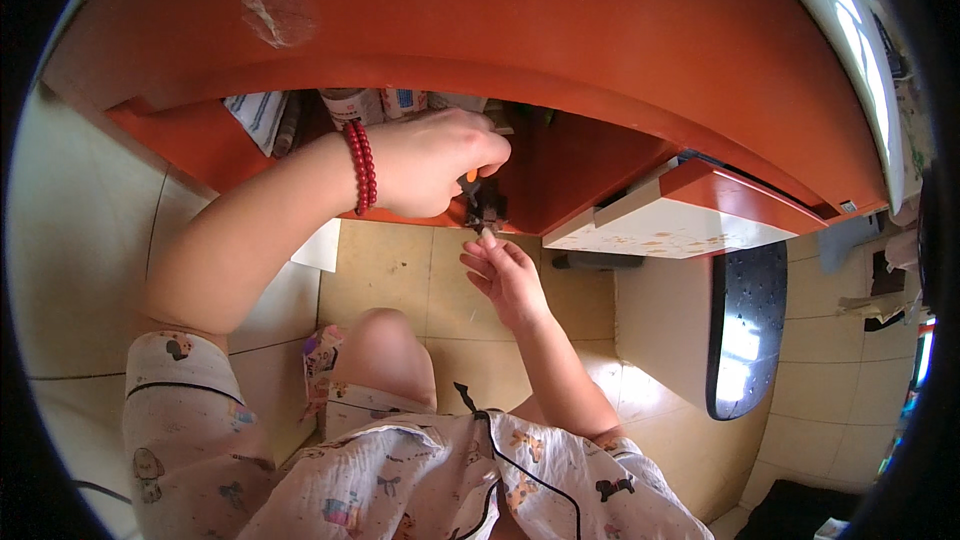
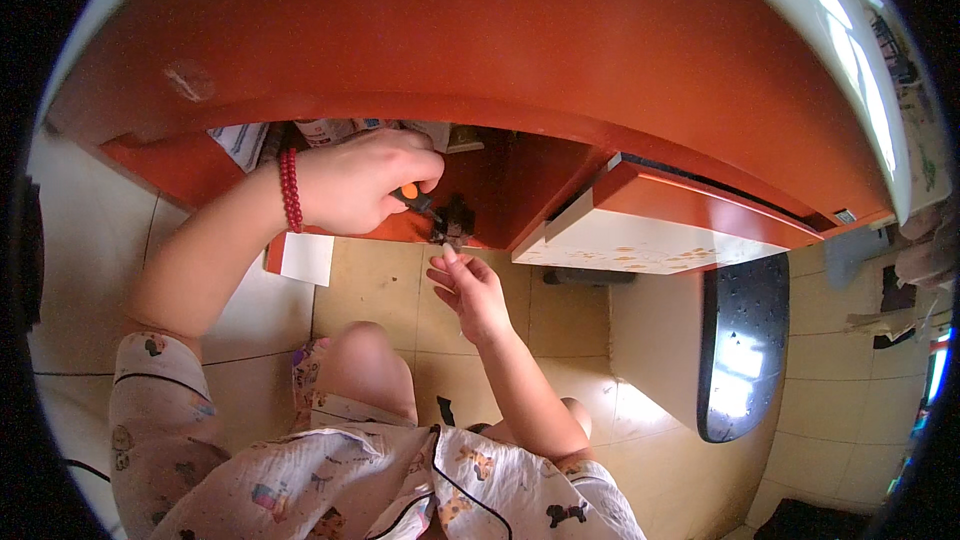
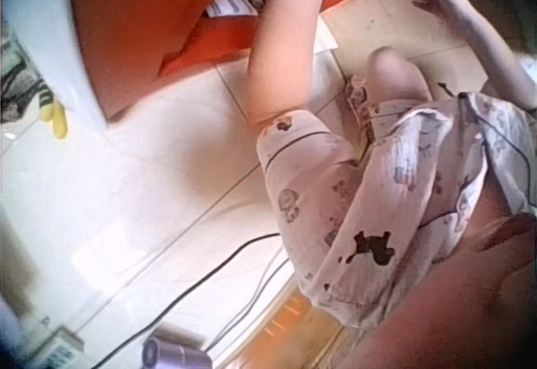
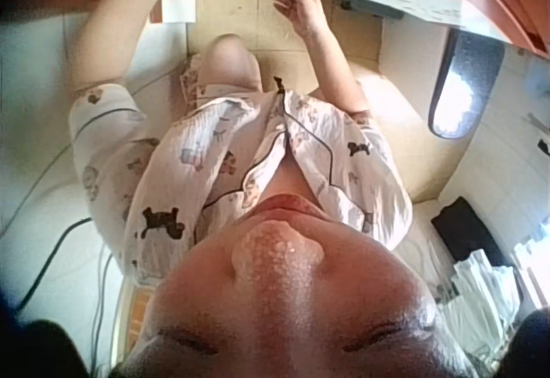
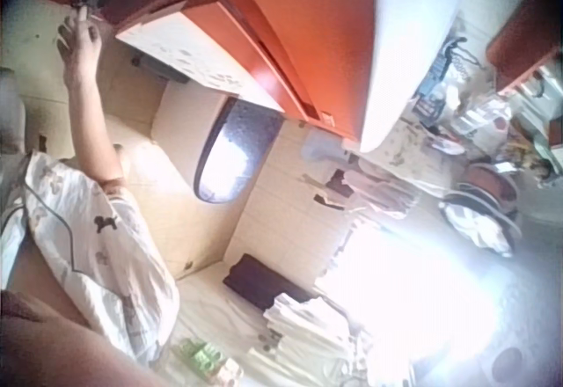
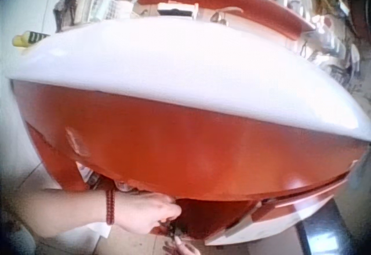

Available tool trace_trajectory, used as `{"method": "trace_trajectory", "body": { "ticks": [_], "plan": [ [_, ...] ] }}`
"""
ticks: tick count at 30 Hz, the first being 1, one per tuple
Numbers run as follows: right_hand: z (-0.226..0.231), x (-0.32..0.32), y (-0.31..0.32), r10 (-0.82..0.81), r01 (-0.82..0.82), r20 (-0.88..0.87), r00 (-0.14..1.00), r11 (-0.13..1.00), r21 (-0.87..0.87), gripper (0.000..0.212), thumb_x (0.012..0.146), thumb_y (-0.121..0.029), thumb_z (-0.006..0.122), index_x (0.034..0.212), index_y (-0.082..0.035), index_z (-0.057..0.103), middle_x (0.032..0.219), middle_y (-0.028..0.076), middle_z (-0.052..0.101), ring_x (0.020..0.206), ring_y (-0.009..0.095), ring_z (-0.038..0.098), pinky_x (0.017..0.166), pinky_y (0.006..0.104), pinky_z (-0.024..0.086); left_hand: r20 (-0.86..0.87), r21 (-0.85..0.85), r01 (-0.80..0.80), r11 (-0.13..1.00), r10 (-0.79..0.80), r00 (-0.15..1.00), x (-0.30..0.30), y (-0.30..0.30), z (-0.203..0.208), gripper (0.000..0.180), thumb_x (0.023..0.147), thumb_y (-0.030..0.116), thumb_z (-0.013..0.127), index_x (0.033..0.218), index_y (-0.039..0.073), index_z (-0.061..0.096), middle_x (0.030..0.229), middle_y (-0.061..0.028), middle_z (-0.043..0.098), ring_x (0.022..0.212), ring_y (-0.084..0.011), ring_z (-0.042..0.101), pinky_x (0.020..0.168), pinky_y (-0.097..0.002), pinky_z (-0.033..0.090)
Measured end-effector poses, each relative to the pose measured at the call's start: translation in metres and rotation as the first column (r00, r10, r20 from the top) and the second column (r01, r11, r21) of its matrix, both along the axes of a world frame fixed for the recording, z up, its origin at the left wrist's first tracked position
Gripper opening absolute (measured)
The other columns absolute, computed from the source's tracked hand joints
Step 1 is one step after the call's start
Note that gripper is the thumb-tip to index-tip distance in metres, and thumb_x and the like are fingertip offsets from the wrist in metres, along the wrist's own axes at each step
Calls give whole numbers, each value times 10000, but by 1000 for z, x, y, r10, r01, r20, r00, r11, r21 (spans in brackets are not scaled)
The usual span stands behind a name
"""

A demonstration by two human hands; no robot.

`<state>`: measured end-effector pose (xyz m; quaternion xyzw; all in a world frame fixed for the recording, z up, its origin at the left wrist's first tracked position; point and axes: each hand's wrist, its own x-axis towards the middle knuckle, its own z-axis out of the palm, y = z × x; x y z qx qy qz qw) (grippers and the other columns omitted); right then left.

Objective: The person uses a screwdriver to tighten a hinge inside a bathroom cabinet, walks to a different room to retrieve pliers from a drawer, and then returns to the cabinet to continue tightening the hinge.

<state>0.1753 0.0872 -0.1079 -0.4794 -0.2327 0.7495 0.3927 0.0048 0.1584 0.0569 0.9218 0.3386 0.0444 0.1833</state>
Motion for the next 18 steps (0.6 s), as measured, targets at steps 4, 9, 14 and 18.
{"method": "trace_trajectory", "body": {
  "ticks": [4, 9, 14, 18],
  "plan": [
    [-5, -1, 11, -71, 40, -170, 983, 983, -180, 460, 752, -426, 619, 973, -60, 450, 961, 66, 561, 862, 171, 565, 737, 298, 431, -55, -70, -1, 998, -3, 998, 12, -2, 3, 178, 680, 16, 582, 842, -2, 511, 886, -160, 544, 895, -321, 509, 765, -370, 415],
    [-2, -5, 15, -107, 82, -110, 988, 975, -208, 490, 746, -440, 620, 991, -50, 451, 935, 74, 557, 857, 173, 566, 716, 300, 446, -153, -28, -158, 987, 152, 976, 28, 1, 15, 192, 695, 50, 578, 860, -33, 525, 926, -207, 545, 907, -341, 520, 775, -386, 428],
    [-8, 0, 18, -132, 124, -63, 989, 985, -116, 435, 759, -360, 624, 984, -28, 456, 879, 74, 574, 845, 164, 570, 707, 288, 443, -166, -2, -198, 980, 195, 967, 39, 2, 12, 217, 695, 86, 567, 876, -32, 545, 831, -213, 568, 824, -348, 553, 724, -405, 450],
    [-12, -5, 16, -172, 167, -55, 984, 982, -87, 424, 756, -333, 626, 988, -23, 455, 867, 76, 587, 825, 163, 576, 710, 278, 439, -147, 68, -321, 945, 328, 933, 46, 3, 10, 108, 584, 6, 532, 656, -57, 582, 689, -202, 581, 707, -333, 579, 633, -404, 472]
  ]
}}
